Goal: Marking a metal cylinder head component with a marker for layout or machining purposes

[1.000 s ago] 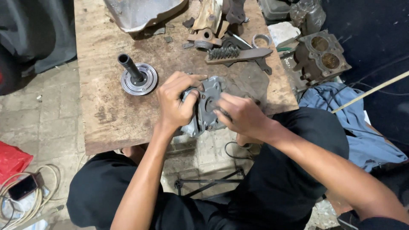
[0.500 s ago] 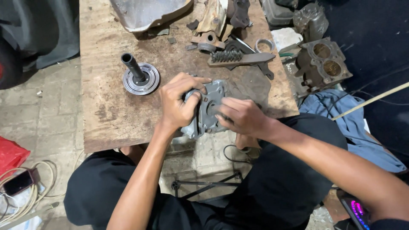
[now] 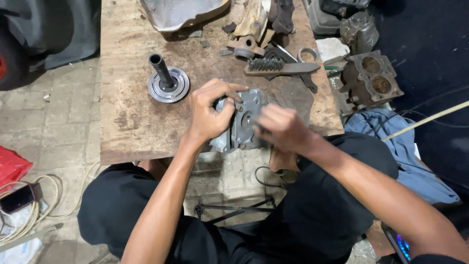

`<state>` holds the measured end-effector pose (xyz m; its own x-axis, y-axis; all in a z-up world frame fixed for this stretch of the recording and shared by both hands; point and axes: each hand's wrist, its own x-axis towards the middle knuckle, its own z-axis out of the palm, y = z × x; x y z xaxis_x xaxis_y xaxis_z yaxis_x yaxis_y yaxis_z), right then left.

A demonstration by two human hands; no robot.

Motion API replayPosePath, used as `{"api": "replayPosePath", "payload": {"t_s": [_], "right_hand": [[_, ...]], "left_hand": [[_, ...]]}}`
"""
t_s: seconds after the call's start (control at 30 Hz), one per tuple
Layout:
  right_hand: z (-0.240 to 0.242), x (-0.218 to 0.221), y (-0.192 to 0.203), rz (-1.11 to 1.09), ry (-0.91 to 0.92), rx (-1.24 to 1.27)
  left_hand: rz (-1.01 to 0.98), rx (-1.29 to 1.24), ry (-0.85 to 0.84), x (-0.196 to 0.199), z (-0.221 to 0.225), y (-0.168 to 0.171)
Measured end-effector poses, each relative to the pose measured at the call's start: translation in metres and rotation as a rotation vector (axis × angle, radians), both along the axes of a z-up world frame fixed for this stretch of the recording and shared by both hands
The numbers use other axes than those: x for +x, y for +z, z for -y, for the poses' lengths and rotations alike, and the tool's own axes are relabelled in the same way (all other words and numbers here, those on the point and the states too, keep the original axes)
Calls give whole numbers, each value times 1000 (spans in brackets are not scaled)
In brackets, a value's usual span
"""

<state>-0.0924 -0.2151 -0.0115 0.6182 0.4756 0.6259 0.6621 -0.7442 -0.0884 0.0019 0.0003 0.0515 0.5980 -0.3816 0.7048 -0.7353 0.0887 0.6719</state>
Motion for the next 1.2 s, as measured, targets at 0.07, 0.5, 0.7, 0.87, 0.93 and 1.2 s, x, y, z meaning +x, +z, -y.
{"api": "replayPosePath", "payload": {"t_s": [0.07,0.5,0.7,0.87,0.93,1.2], "right_hand": [[-5,1,23,78,-61,-48],[-15,0,20,42,-63,38],[-17,-2,12,-151,10,284],[-7,0,21,-185,-165,473],[-2,-9,32,-244,-206,525],[-4,-15,30,-670,-105,870]], "left_hand": [[31,-21,2,1,-2,3],[0,-63,14,2,-3,-2],[0,-65,13,3,-3,-2],[-24,-66,17,3,0,-11],[-22,-71,29,0,-1,-10],[25,-72,152,-11,2,-15]]}}
